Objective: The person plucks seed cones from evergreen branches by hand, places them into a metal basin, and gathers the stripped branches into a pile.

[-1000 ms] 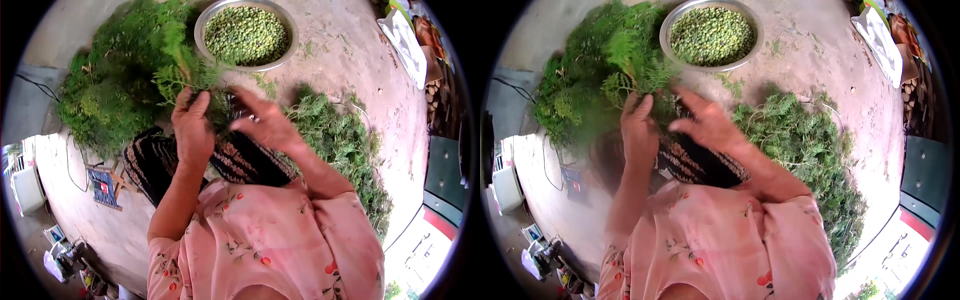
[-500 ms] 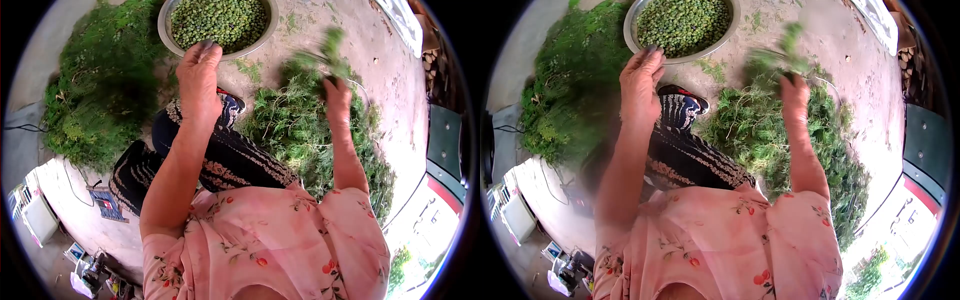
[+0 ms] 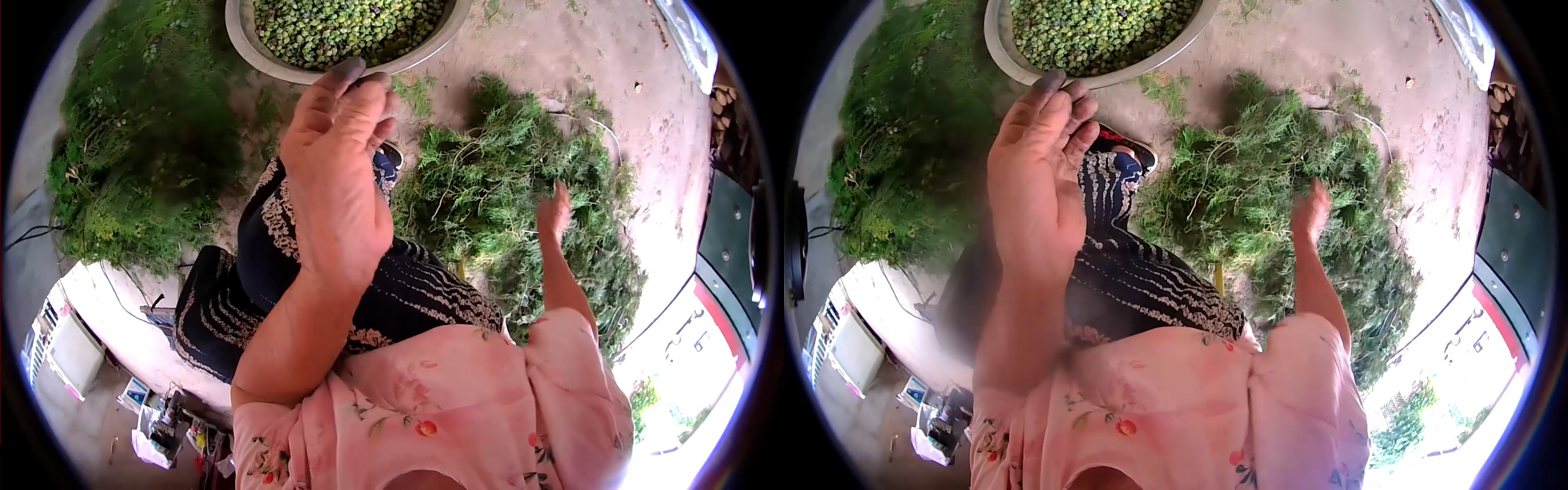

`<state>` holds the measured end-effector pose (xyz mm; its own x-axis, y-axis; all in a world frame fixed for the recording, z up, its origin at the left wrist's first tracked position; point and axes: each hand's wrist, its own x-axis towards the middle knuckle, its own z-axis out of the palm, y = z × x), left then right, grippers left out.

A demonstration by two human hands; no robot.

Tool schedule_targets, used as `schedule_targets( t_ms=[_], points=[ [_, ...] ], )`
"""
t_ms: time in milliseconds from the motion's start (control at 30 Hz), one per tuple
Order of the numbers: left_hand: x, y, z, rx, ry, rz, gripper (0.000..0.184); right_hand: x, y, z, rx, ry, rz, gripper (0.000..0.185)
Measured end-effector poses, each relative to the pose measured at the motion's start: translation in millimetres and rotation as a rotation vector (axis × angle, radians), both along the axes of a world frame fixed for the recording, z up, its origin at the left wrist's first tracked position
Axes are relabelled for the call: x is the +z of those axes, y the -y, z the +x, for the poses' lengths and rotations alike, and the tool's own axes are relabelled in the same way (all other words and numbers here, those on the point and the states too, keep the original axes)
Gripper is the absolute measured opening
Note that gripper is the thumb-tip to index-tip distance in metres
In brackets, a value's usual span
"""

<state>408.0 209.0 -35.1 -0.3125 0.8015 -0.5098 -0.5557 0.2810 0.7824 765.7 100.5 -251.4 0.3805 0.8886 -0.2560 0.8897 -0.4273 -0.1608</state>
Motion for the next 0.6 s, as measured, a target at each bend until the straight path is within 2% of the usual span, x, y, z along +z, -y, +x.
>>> schedule_targets(
  t_ms=[33,67,100,167,200,267,300,400,433,467,533,567,600],
  points=[
    [1,0,3,-0.012,0.010,0.014,0.023,-19,-23,-32,0.146,-0.118,0.053,0.057],
    [2,-2,6,-0.021,0.019,0.034,0.027,-34,-44,-62,0.434,-0.100,0.092,0.054],
    [4,-3,8,-0.020,0.024,0.034,0.026,-42,-69,-86,0.550,-0.152,-0.061,0.052],
    [7,-2,9,-0.031,0.015,0.021,0.026,-67,-92,-107,0.949,-0.094,0.070,0.048],
    [9,-2,10,-0.038,0.009,0.014,0.025,-72,-99,-112,0.948,-0.097,0.067,0.048],
    [10,-3,10,-0.035,0.016,-0.004,0.025,-74,-118,-121,0.532,-0.242,-0.546,0.040],
    [11,-4,10,-0.038,0.027,-0.021,0.026,-94,-116,-114,0.511,-0.086,-0.578,0.026],
    [14,-5,13,-0.038,0.031,-0.018,0.026,-106,-107,-111,0.368,-0.065,-0.652,0.015],
    [13,-5,14,-0.038,0.033,0.018,0.026,-104,-106,-116,0.322,-0.061,-0.592,0.016],
    [12,-5,16,-0.036,0.030,0.019,0.026,-104,-106,-121,0.324,-0.063,-0.592,0.016],
    [14,-4,17,-0.068,0.074,-0.004,0.027,-103,-100,-127,0.594,0.191,-0.397,0.018],
    [14,-5,17,-0.076,0.066,-0.008,0.027,-102,-95,-128,0.793,0.238,-0.289,0.018],
    [14,-5,16,-0.077,0.064,-0.011,0.027,-106,-94,-128,0.792,0.234,-0.290,0.018]
  ],
)
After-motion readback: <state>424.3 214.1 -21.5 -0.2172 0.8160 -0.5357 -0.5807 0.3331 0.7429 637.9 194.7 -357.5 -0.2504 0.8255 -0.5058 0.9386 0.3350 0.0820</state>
